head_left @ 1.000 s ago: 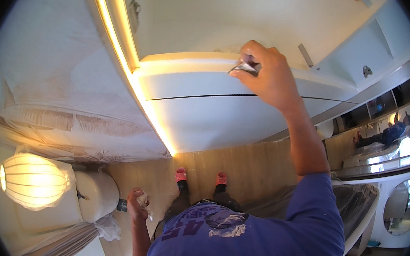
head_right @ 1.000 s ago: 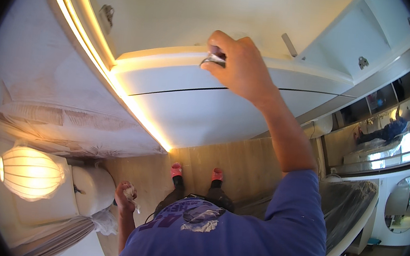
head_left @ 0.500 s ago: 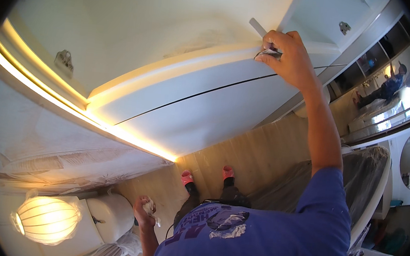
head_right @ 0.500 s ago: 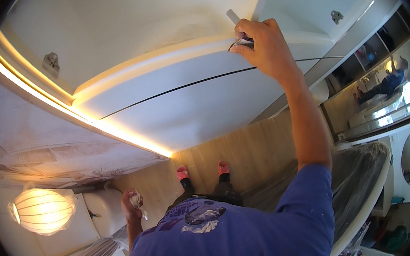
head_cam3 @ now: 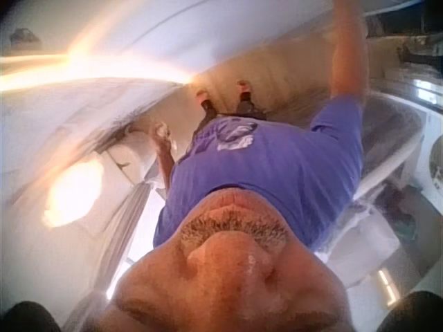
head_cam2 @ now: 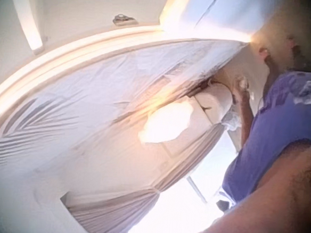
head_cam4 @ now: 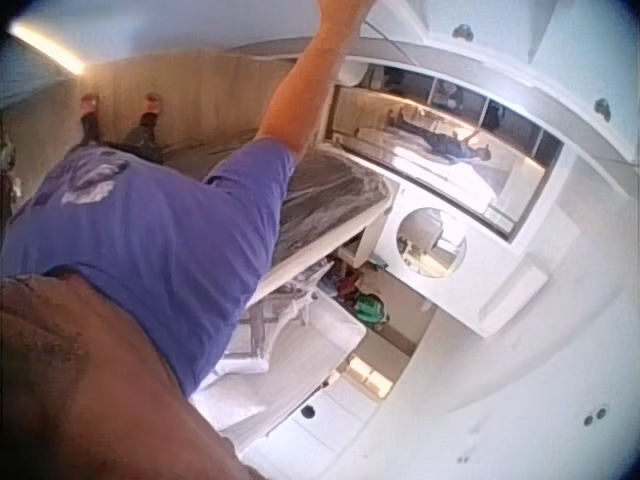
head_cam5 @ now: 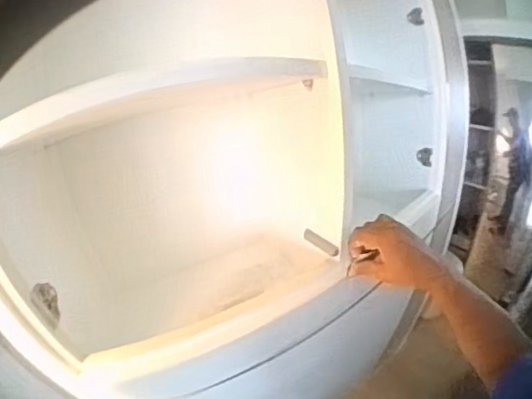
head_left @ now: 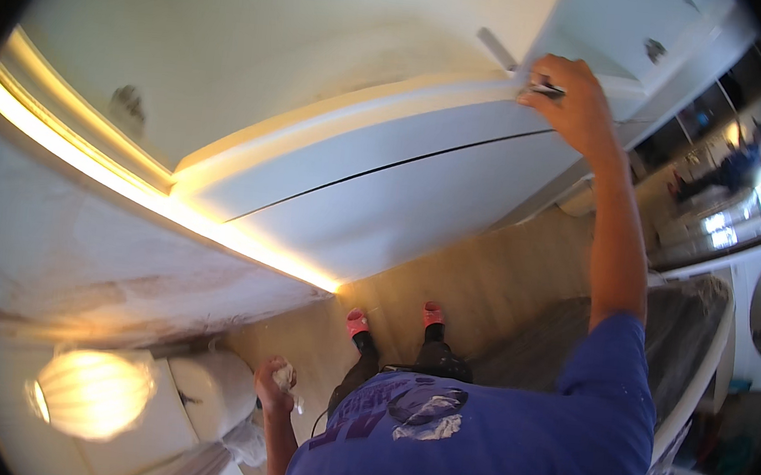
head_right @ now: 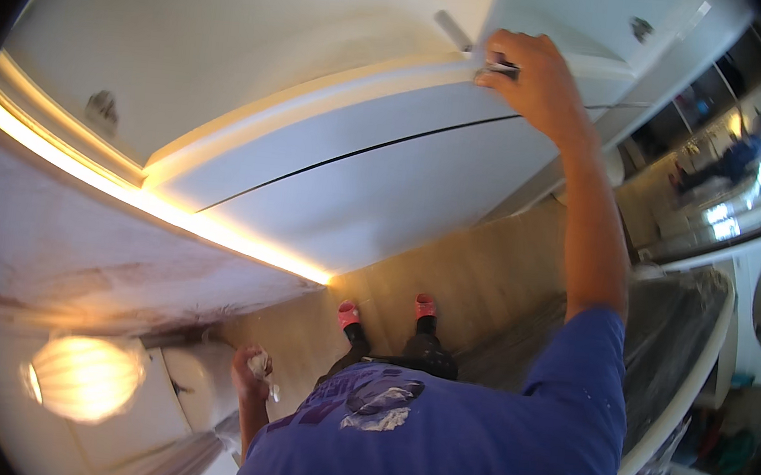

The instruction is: The person wipes the edges of a white cabinet with a small cloth, peels a strip of tape from a shelf, and applies a substance to the gap between the cabinet and the wall using a small tool.

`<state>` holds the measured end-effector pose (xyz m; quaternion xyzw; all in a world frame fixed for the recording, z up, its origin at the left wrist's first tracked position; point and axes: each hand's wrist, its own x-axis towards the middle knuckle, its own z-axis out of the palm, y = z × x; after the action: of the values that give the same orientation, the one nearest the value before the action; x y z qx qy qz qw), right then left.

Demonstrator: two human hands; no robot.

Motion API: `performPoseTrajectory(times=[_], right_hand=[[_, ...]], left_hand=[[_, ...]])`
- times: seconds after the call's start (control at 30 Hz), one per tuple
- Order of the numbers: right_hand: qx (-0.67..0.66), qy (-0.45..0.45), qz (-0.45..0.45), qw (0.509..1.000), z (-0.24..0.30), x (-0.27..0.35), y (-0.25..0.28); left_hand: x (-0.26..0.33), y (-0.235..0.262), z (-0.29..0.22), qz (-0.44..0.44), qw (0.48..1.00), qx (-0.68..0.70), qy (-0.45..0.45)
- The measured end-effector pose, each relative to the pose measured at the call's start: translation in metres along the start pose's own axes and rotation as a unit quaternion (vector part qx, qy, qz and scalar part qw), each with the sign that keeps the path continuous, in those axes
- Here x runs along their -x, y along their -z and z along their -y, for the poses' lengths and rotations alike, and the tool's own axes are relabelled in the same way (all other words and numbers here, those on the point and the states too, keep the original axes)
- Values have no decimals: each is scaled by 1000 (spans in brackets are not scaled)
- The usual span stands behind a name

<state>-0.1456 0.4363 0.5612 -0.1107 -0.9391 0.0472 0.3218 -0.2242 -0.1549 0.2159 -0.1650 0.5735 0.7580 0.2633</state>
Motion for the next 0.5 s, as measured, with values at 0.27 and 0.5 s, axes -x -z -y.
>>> performPoseTrajectory(times=[0.27, 0.5], right_hand=[[-164, -2, 19, 986, 35, -5, -24], [-232, 31, 77, 969, 123, -32, -56]], left_hand=[[4, 7, -10, 12, 999, 29, 8], [7, 28, -10, 7, 999, 33, -1]])
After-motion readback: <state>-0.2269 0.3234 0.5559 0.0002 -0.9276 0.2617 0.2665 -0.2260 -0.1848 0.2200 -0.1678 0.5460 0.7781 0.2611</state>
